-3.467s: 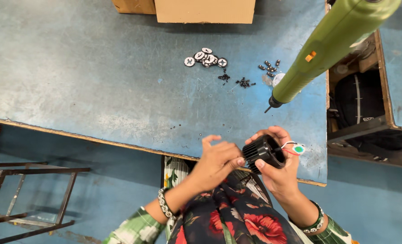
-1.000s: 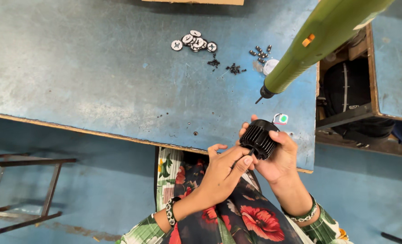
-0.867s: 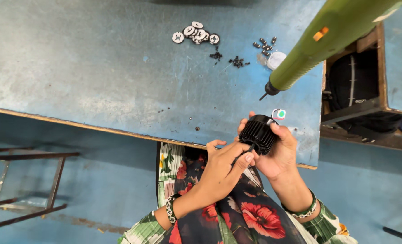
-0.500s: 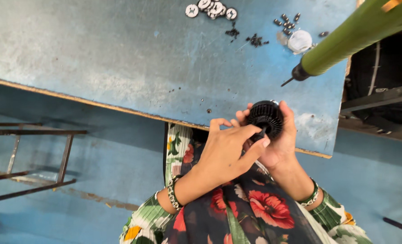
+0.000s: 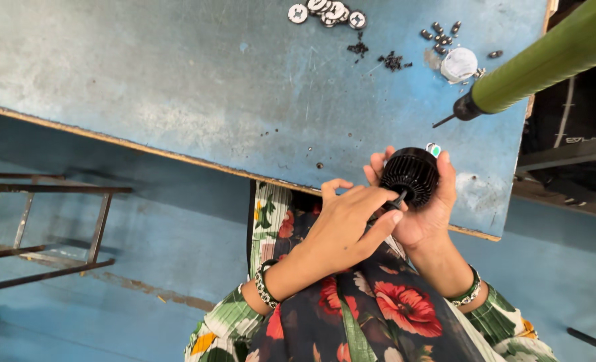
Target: The person holds a black cylindrical component with wires and repeatedly picks up small black screws from a blue workbench, inserting them into the component. Washers and screws are scattered on the table, and a green soldering iron stand is visible nearby.
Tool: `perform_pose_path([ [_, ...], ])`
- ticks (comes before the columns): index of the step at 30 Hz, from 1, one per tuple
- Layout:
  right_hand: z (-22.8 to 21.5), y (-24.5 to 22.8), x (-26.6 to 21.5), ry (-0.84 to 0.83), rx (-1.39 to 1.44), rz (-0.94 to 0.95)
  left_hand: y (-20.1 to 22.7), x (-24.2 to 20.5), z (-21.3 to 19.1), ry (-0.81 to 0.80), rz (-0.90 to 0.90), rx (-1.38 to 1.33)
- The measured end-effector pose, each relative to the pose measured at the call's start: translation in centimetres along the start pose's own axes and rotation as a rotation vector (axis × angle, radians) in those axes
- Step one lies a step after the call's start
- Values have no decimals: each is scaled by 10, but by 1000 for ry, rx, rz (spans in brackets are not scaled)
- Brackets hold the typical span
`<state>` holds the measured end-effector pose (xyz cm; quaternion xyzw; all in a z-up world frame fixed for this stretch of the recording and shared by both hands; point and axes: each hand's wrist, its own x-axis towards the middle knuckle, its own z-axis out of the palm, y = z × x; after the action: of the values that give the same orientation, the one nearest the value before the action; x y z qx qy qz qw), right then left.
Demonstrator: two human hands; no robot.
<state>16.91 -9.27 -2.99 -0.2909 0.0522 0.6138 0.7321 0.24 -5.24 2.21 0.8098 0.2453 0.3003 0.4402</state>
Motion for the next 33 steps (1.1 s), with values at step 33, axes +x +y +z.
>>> perform_pose_path([
  [33, 19, -36, -40, -716, -1375, -700, -67, -19, -5, -122, 173, 16],
])
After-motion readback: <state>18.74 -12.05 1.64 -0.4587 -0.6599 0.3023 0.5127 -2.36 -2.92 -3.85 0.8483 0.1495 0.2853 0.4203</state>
